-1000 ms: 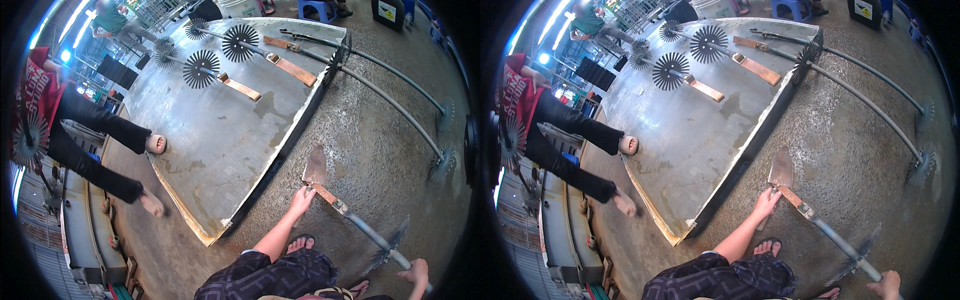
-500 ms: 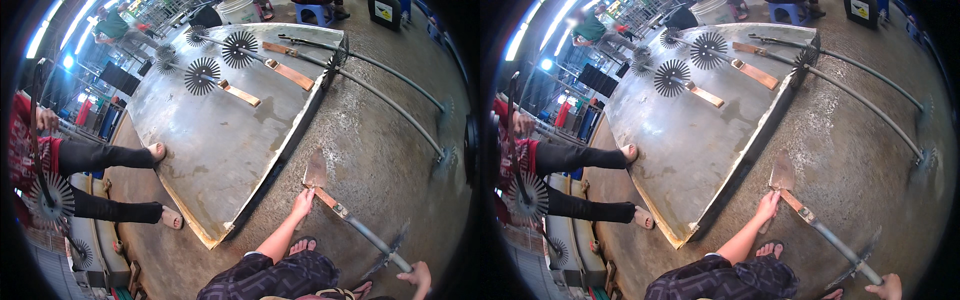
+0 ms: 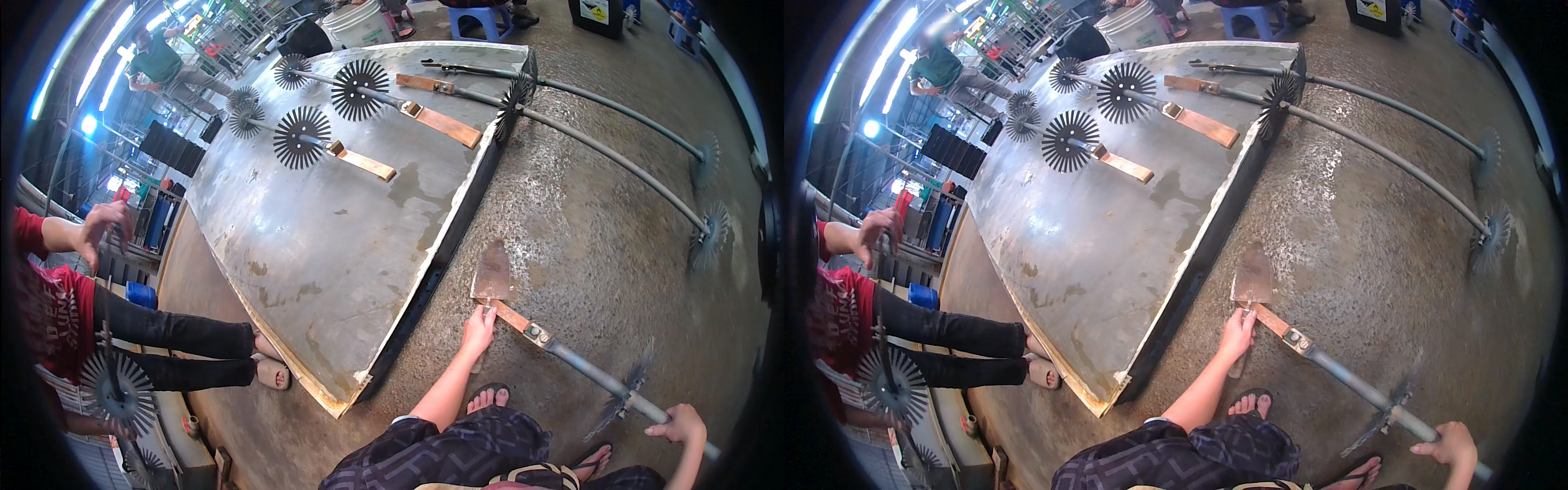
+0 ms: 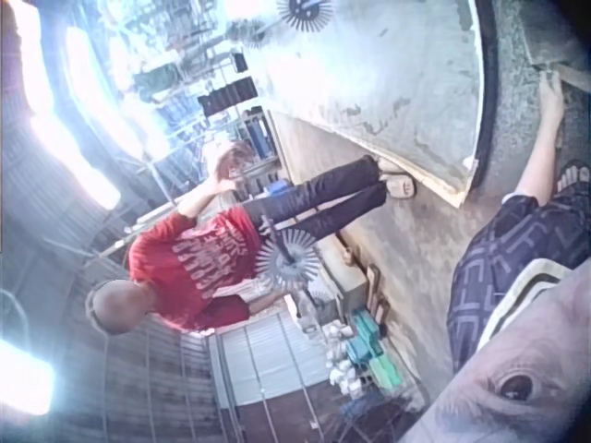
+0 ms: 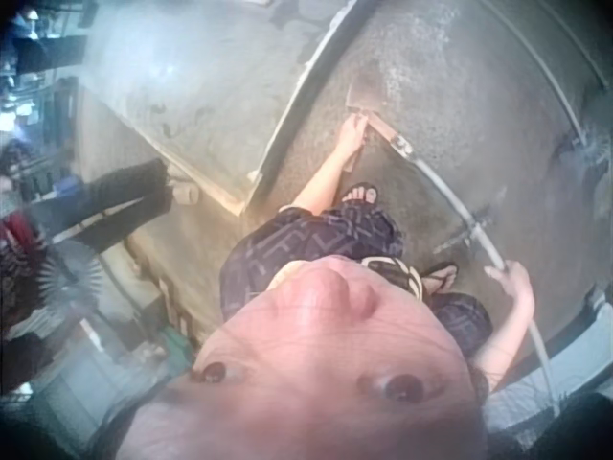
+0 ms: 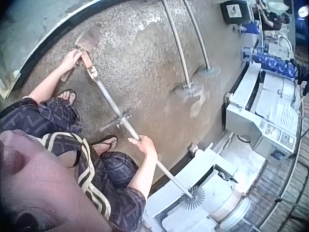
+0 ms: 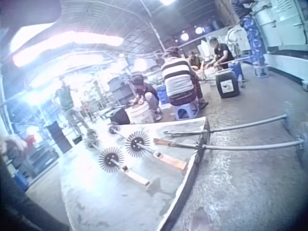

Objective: The person uses a hand trowel to smooth a wet concrete surface in a workshop. They repeatedly scrape and level the material along a seam between two sections, occasionally switching tools and adjusting their position while other workers are visible in the background.

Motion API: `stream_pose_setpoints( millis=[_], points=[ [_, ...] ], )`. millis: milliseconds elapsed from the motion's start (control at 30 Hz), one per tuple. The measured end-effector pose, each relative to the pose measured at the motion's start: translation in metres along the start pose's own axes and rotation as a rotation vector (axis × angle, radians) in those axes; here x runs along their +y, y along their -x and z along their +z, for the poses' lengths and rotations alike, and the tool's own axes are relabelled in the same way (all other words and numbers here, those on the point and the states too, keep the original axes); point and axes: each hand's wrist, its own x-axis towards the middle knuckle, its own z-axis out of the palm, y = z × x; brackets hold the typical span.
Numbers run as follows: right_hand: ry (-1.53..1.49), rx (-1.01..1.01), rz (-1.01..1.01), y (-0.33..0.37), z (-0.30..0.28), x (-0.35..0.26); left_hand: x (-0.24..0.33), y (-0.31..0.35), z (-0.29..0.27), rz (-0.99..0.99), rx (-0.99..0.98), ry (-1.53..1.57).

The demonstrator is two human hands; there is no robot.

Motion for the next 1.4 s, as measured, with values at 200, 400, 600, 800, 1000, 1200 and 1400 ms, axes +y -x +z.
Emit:
stream_pose_setpoints(
  millis=[200, 400, 600, 800, 1000, 1200, 1400],
  points=[
    [-0.056, -0.052, 0.038, 0.001, -0.007, -0.01, -0.003, -0.008, -0.005, 0.002, 0.005, 0.029],
    [-0.019, -0.001, -0.06, -0.005, 0.002, 0.003, -0.009, -0.01, -0.002, -0.053, 0.023, -0.086],
    [-0.06, 0.065, -0.062, -0.004, 0.006, 0.0, -0.002, -0.01, -0.014, -0.047, 0.016, -0.118],
    [0.179, 0.411, -0.18, 0.008, 0.003, 0.001, 0.011, -0.003, -0.016, 0.091, 0.119, -0.173],
    [0.187, 0.483, -0.101, 0.021, -0.019, -0.016, 0.031, 0.003, -0.037, 0.02, 0.263, -0.326],
    [0.146, 0.401, -0.056, 0.019, -0.01, -0.016, 0.02, 0.004, -0.042, -0.012, 0.273, -0.454],
    [0.165, 0.389, -0.053, 0.018, -0.01, -0.018, 0.012, 0.008, -0.039, -0.022, 0.306, -0.464]
  ],
)
